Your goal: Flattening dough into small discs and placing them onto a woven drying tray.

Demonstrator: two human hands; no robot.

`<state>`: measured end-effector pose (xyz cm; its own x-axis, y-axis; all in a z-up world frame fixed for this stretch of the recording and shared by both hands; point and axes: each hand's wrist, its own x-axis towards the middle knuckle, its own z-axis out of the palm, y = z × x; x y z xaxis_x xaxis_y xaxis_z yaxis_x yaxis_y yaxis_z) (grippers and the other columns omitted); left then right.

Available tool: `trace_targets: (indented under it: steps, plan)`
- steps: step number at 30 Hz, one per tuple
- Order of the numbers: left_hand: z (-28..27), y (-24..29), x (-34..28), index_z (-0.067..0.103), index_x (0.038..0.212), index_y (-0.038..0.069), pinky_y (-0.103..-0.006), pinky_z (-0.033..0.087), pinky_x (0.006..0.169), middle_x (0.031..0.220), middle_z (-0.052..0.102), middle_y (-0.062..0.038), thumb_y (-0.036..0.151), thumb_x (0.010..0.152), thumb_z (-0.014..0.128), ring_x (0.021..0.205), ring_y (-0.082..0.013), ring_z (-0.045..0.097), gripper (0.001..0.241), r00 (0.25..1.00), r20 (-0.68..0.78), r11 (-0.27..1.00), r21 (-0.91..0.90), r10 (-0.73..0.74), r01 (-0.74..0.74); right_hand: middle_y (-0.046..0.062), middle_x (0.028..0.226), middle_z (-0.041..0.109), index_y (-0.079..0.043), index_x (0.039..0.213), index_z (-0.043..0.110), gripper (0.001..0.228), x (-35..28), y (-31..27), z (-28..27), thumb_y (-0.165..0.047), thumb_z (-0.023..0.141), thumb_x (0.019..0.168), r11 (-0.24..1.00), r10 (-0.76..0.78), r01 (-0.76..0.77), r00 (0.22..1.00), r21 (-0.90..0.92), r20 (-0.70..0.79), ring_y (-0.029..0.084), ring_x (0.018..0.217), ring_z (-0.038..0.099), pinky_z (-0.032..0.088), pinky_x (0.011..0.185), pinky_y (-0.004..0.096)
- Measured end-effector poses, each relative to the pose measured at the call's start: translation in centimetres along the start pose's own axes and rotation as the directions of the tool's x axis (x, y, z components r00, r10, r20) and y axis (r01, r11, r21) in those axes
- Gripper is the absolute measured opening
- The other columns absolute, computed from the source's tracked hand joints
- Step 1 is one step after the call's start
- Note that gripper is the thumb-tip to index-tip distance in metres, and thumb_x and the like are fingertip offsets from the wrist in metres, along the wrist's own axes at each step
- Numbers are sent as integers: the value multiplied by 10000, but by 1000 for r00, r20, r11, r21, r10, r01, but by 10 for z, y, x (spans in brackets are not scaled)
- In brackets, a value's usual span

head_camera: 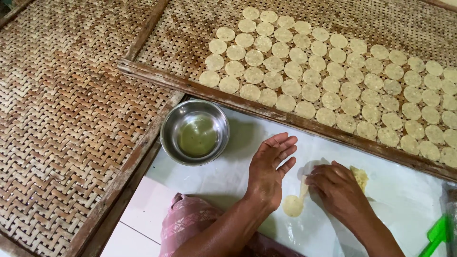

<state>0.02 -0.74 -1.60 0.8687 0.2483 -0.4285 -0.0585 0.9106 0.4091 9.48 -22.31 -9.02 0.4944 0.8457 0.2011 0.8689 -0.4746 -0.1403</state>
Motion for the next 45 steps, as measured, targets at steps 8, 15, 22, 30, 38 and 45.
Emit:
trace_targets:
  steps: [8, 15, 22, 30, 38, 45]
  plan:
    - [-3, -6, 2, 582, 1265, 74, -412, 401, 1060, 1317, 637, -129, 294, 923, 619, 1230, -255, 556, 409, 997, 48, 995, 85, -57, 52, -11, 1141, 754, -160, 978, 713, 128, 0, 9, -31, -137, 679, 856, 926, 269, -275, 961, 258, 62, 182, 1000, 716, 560, 841, 364]
    - [-7, -30, 8, 581, 1291, 74, -397, 377, 1094, 1312, 625, -110, 203, 921, 527, 1231, -215, 515, 395, 991, 32, 951, 290, -126, 112, 14, 1172, 740, -102, 1001, 726, 150, -6, 7, -59, -96, 687, 856, 923, 319, -308, 948, 229, -14, 196, 1033, 714, 568, 864, 359]
    - [-11, -50, 16, 483, 1475, 124, -415, 321, 1180, 1464, 551, -75, 370, 984, 452, 1403, -213, 468, 550, 937, 161, 819, 545, -309, 177, -12, 1260, 733, -147, 999, 731, 169, -16, -20, -89, -95, 682, 846, 842, 295, -244, 955, 481, -31, 183, 1289, 657, 551, 1023, 355]
    - [-14, -50, 8, 622, 1407, 82, -322, 491, 963, 1147, 644, -109, 498, 992, 566, 1072, -206, 627, 590, 836, 305, 861, 391, -455, 326, 35, 1373, 687, -114, 989, 758, 154, -20, -15, -87, -98, 657, 874, 683, 381, -277, 924, 676, -6, 196, 1249, 681, 587, 952, 357]
    - [-5, -40, 3, 570, 1430, 51, -337, 501, 916, 1194, 640, -150, 403, 863, 679, 1044, -218, 626, 676, 877, 266, 899, 298, -400, 320, -3, 1328, 729, -118, 1225, 731, 321, -23, -8, -77, -123, 541, 966, 597, 562, -437, 826, 673, 38, 153, 1171, 713, 575, 960, 323]
    - [-5, -34, 5, 511, 1445, 17, -350, 513, 936, 1214, 608, -145, 306, 886, 658, 1052, -216, 609, 646, 921, 268, 959, 98, -284, 268, 169, 1206, 807, -14, 1370, 628, 405, -10, -19, -71, -66, 526, 981, 194, 685, -447, 699, 873, 205, 253, 1082, 754, 569, 943, 363]
